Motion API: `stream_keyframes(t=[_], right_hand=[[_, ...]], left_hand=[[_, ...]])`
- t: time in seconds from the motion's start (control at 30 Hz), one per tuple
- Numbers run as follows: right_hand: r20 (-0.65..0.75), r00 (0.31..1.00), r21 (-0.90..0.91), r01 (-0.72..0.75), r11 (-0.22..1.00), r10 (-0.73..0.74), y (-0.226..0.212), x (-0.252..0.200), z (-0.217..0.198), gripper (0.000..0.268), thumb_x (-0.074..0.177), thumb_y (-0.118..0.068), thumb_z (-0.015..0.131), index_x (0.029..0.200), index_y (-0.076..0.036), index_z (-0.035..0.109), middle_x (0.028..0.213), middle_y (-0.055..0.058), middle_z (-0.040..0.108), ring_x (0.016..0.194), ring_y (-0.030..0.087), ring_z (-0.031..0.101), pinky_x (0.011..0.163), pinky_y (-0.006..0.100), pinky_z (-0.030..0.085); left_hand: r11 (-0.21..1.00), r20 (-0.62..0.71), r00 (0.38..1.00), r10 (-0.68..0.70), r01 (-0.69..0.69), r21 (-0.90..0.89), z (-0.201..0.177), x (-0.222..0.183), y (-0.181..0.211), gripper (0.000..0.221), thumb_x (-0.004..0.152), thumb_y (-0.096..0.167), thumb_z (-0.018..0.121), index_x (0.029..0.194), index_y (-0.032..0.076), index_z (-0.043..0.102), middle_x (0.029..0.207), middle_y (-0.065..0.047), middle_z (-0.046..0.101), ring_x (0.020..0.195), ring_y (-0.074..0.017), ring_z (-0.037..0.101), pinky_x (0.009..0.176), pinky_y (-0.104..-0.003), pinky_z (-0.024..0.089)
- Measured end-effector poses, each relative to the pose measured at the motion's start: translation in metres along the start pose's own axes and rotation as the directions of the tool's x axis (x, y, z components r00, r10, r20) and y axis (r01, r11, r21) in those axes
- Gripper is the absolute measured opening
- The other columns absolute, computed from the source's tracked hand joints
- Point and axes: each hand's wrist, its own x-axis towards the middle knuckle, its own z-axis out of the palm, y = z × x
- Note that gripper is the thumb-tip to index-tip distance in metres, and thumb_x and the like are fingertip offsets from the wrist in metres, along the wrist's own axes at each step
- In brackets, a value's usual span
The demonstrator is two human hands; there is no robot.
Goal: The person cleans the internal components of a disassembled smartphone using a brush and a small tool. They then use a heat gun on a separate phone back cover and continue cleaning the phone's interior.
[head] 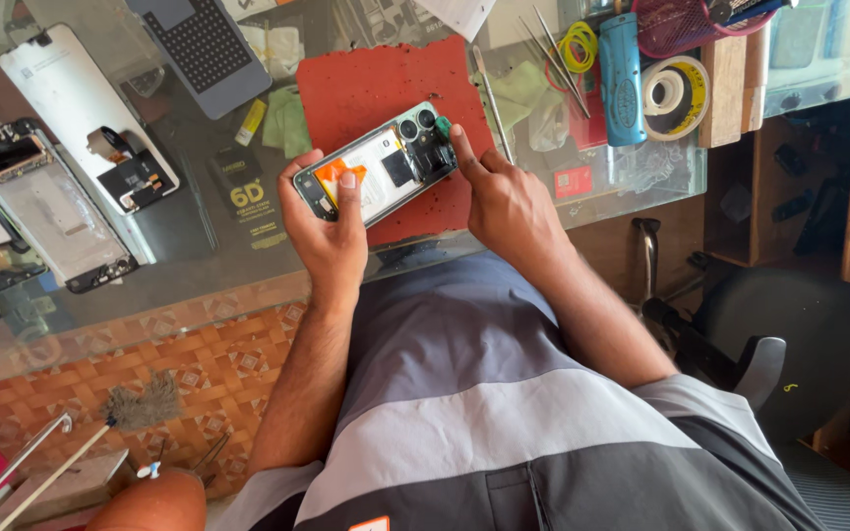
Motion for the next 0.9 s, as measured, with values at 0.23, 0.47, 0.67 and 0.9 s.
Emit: stream_keyframes(t=[0.23,0.47,0.67,0.9], right_hand=[[0.068,0.997,-0.013,-0.028,1.000,0.029,0.000,-0.015,0.001,0.073,0.081,0.005,0.055,0.153,-0.002,0.047,0.088,0.017,0.061,0.072,0.040,0.064,0.064,0.049,0.053],[0.072,0.997,0.047,-0.033,0.998,0.029,0.007,-0.017,0.010,0.070,0.087,0.006,0.055,0.155,-0.002,0.044,0.089,0.018,0.062,0.072,0.040,0.063,0.065,0.049,0.051],[0.083,0.997,0.307,-0.015,0.952,-0.011,0.007,-0.046,-0.005,0.070,0.085,0.008,0.054,0.153,-0.005,0.048,0.081,0.020,0.060,0.073,0.041,0.064,0.068,0.051,0.050],[-0.085,0.994,0.268,-0.040,0.963,0.065,-0.001,-0.022,-0.005,0.070,0.088,0.010,0.054,0.157,-0.001,0.043,0.099,0.026,0.064,0.082,0.046,0.064,0.072,0.052,0.049]], left_hand=[[1.000,-0.012,1.000,0.027,-0.027,-0.015,0.006,-0.004,0.003,0.036,0.106,0.012,0.067,0.135,-0.001,0.049,0.117,-0.013,0.064,0.105,-0.0157,0.067,0.092,-0.029,0.058],[0.996,-0.051,0.995,0.081,-0.079,0.044,0.008,-0.011,0.003,0.035,0.106,0.011,0.067,0.135,-0.002,0.051,0.119,-0.014,0.062,0.107,-0.0172,0.066,0.094,-0.030,0.056],[0.997,-0.044,0.996,0.075,-0.074,0.010,0.007,-0.012,-0.002,0.037,0.105,0.014,0.068,0.134,-0.002,0.050,0.120,-0.013,0.060,0.107,-0.0154,0.065,0.094,-0.029,0.056],[0.998,-0.058,0.996,0.066,-0.066,-0.004,0.012,-0.020,-0.005,0.036,0.106,0.015,0.068,0.132,-0.001,0.049,0.118,-0.012,0.061,0.106,-0.0149,0.065,0.091,-0.029,0.056]])
